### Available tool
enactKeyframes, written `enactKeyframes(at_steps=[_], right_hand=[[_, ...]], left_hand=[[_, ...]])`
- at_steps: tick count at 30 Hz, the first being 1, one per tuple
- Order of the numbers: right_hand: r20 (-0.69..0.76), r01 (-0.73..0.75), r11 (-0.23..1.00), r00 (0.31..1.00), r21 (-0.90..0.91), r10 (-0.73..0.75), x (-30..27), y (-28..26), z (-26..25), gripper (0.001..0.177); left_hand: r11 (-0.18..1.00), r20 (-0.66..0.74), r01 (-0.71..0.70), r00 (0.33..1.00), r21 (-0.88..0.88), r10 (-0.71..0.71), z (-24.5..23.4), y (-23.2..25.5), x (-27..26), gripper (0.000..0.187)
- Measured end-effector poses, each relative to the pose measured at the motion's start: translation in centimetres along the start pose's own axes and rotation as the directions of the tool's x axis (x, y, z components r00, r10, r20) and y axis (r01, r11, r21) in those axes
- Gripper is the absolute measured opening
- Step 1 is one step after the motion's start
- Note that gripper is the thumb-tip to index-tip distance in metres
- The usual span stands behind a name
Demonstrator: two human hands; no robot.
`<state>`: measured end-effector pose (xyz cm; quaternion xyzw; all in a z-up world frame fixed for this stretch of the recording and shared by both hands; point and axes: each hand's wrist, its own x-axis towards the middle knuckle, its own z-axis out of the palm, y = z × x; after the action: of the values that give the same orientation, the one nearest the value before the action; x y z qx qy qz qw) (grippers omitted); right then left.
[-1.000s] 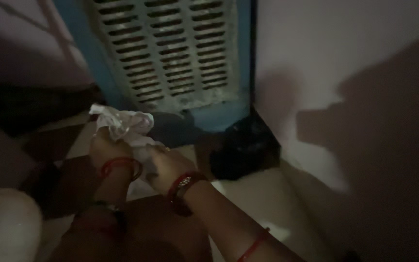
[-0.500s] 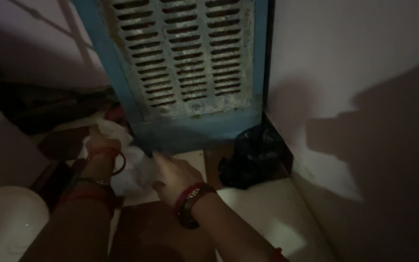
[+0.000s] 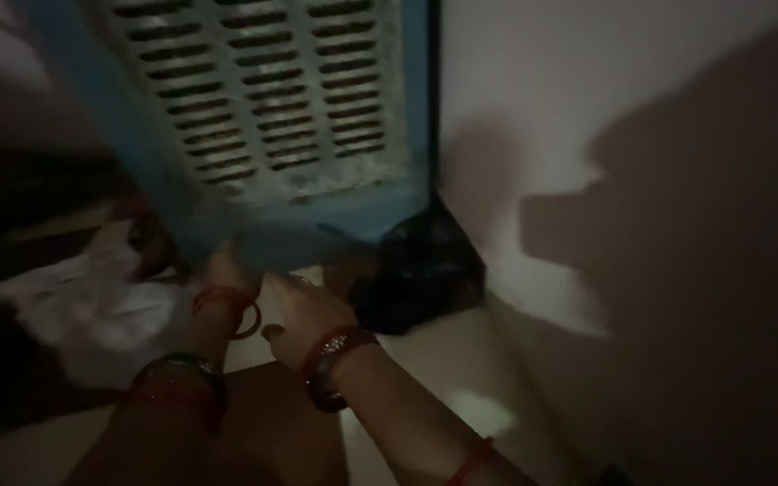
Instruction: The person removes a full white trash bag from a small bin, ties it closed by hand, and then places a new black trash bag into the bin.
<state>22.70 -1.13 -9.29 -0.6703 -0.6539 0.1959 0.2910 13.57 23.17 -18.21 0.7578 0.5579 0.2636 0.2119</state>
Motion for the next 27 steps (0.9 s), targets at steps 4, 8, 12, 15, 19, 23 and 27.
enactKeyframes(at_steps=[4,8,12,15,19,23,27], right_hand=[[-0.020,-0.107,0.993,0.994,-0.049,0.106,-0.3,2.4,-1.2,0.060],[-0.023,-0.177,0.981,0.984,0.081,0.179,-1.7,5.1,-4.1,0.066],[-0.062,-0.209,0.976,0.975,0.062,0.212,-2.5,8.6,-4.8,0.082],[-0.138,-0.203,0.979,0.969,0.026,0.205,-2.4,12.1,-4.4,0.086],[-0.200,-0.295,0.954,0.939,-0.057,0.279,-2.8,14.6,-4.2,0.085],[-0.196,-0.401,0.913,0.904,-0.073,0.381,-3.4,15.6,-5.1,0.077],[-0.244,-0.409,0.905,0.895,-0.119,0.373,-3.9,16.0,-5.5,0.085]], left_hand=[[0.983,0.126,-0.175,0.978,0.053,0.167,4.4,2.8,-1.6,0.075],[0.947,0.287,-0.312,0.916,0.070,0.281,8.3,5.8,-2.8,0.085],[0.888,0.436,-0.379,0.867,0.260,0.242,12.1,8.3,-3.6,0.068],[0.863,0.308,-0.505,0.824,0.020,0.475,13.8,8.6,-4.9,0.067],[0.891,0.426,-0.450,0.817,0.052,0.388,15.8,9.7,-5.4,0.069],[0.780,0.296,-0.621,0.734,-0.073,0.612,20.5,8.5,-4.7,0.085],[0.655,0.254,-0.722,0.606,-0.221,0.754,24.2,8.0,-3.5,0.073]])
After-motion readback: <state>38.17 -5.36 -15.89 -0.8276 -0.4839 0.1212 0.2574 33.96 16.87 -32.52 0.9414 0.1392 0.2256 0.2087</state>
